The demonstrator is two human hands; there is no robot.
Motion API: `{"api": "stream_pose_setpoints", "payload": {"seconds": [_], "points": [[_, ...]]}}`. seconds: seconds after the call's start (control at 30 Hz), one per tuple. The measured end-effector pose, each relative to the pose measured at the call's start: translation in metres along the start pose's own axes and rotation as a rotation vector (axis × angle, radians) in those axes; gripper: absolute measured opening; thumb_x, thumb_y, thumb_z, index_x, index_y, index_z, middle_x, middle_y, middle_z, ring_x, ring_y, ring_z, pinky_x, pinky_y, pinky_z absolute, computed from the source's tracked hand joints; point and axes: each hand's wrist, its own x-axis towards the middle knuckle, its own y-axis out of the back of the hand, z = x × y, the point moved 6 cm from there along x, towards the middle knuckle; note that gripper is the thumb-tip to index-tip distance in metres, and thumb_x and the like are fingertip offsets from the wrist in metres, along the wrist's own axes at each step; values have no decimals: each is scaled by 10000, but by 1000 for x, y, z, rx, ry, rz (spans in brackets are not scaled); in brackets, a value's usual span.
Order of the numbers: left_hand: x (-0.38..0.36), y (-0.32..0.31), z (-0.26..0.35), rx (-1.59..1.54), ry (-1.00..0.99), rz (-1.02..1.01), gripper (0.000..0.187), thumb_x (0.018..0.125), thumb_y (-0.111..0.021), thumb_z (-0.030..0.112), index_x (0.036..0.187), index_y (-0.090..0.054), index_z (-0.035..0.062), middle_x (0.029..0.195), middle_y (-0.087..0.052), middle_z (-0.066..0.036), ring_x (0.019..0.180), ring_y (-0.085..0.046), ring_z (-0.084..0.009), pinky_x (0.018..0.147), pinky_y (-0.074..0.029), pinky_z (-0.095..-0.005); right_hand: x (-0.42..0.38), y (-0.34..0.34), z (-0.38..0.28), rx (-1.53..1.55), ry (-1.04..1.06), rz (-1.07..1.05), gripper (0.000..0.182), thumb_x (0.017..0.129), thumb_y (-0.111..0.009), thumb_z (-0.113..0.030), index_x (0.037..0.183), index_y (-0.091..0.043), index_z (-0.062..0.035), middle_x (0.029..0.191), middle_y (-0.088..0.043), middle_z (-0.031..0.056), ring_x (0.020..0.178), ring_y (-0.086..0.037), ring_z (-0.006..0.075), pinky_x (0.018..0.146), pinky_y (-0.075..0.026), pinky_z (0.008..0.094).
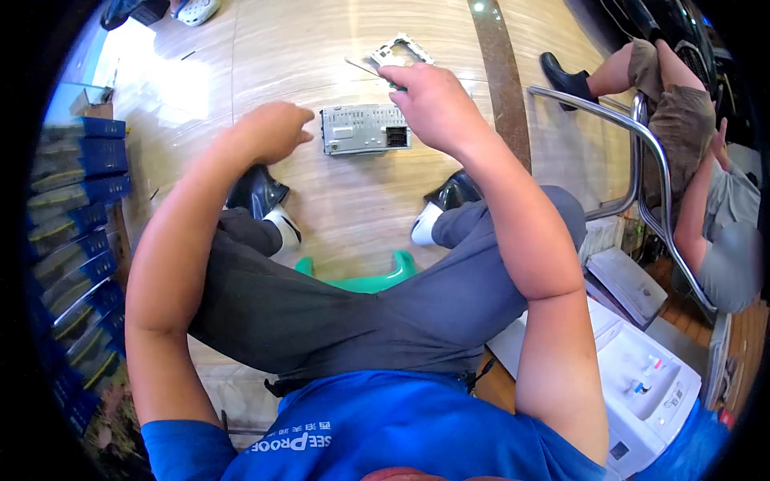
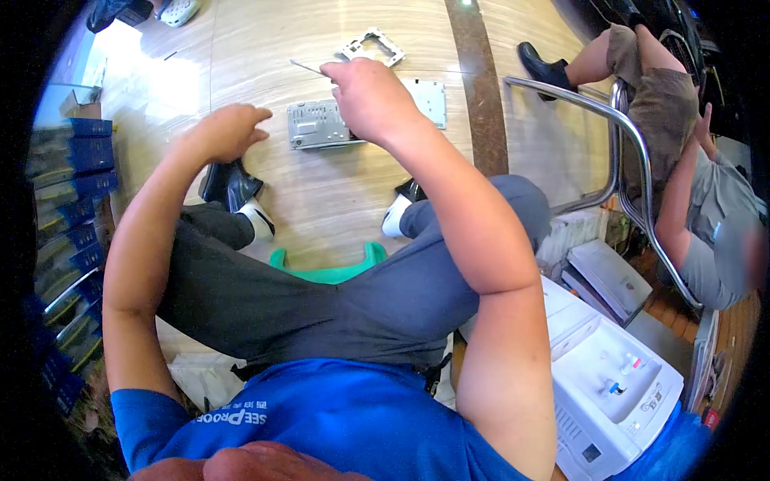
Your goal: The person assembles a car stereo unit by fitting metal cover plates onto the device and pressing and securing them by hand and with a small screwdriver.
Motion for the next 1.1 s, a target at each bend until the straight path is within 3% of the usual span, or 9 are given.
{"api": "stream_pose_setpoints", "payload": {"seconds": [0.13, 0.2, 0.3, 0.43, 0.6, 0.67, 0.7, 0.77, 1.1], "points": [[10, -57, -5, 75, -71, -87, 314, 946, -612, 293, 1113, -629, 27, 1076, -667, -223, 1038, -632, -401, 885, -512, -484, -20, 39, -4, 57, -139, 9, 257, 869, -645, -147, 1097, -674, -32, 999, -689, 223, 952, -661, 370, 857, -519, 442], [10, -82, -3, 141, -118, -226, 397, 933, -619, 259, 1211, -585, -23, 1332, -544, -219, 1099, -609, -392, 948, -497, -457, -25, 55, -6, 73, -58, 123, 202, 890, -659, -133, 1076, -680, -56, 864, -696, 180, 770, -671, 309, 704, -510, 386], [-4, -98, 1, 174, -113, -283, 521, 917, -633, 261, 1331, -508, -29, 1542, -328, -214, 1199, -562, -389, 1004, -473, -437, -23, 53, -3, 87, -26, 136, 189, 865, -664, -111, 1043, -681, -49, 899, -683, 179, 810, -658, 319, 725, -504, 401], [-3, -118, -5, 204, -176, -231, 593, 886, -657, 268, 1364, -477, -34, 1601, -201, -180, 1327, -441, -371, 1033, -463, -434, -18, 27, -3, -35, 134, 116, 206, 839, -622, -47, 1038, -665, -16, 937, -670, 184, 904, -641, 365, 814, -506, 438], [-5, -108, 5, 198, -189, -158, 556, 885, -666, 232, 1346, -488, -23, 1615, -166, -146, 1310, -448, -356, 983, -503, -442, -12, 10, -14, 27, 95, -50, 195, 850, -593, -50, 1018, -656, 27, 964, -678, 207, 947, -641, 380, 847, -503, 456], [-1, -106, 7, 199, -201, -128, 518, 903, -659, 227, 1333, -498, -11, 1622, -152, -123, 1292, -458, -352, 960, -517, -448, -10, 8, -16, 35, 107, -7, 117, 841, -550, -79, 838, -620, 14, 824, -652, 207, 867, -638, 391, 783, -513, 476], [0, -106, 8, 205, -212, -132, 524, 902, -660, 229, 1341, -498, -9, 1621, -159, -116, 1286, -461, -351, 955, -520, -448, -9, 8, -17, 31, 112, -17, 117, 841, -550, -79, 838, -620, 14, 824, -652, 207, 867, -638, 391, 783, -513, 476], [1, -106, 9, 203, -221, -132, 531, 902, -660, 230, 1348, -498, -7, 1620, -167, -109, 1280, -465, -349, 950, -522, -448, -7, 6, -17, 11, 51, -88, 168, 876, -592, -78, 981, -673, 24, 923, -683, 210, 910, -653, 386, 836, -509, 455], [10, -109, 6, 239, -218, -173, 443, 918, -519, 90, 1353, -525, 5, 1620, -214, -59, 1258, -494, -334, 936, -527, -439, 0, -17, -13, 6, 95, -126, 194, 884, -567, -53, 1044, -657, 9, 997, -671, 195, 983, -631, 373, 881, -502, 435]]}}
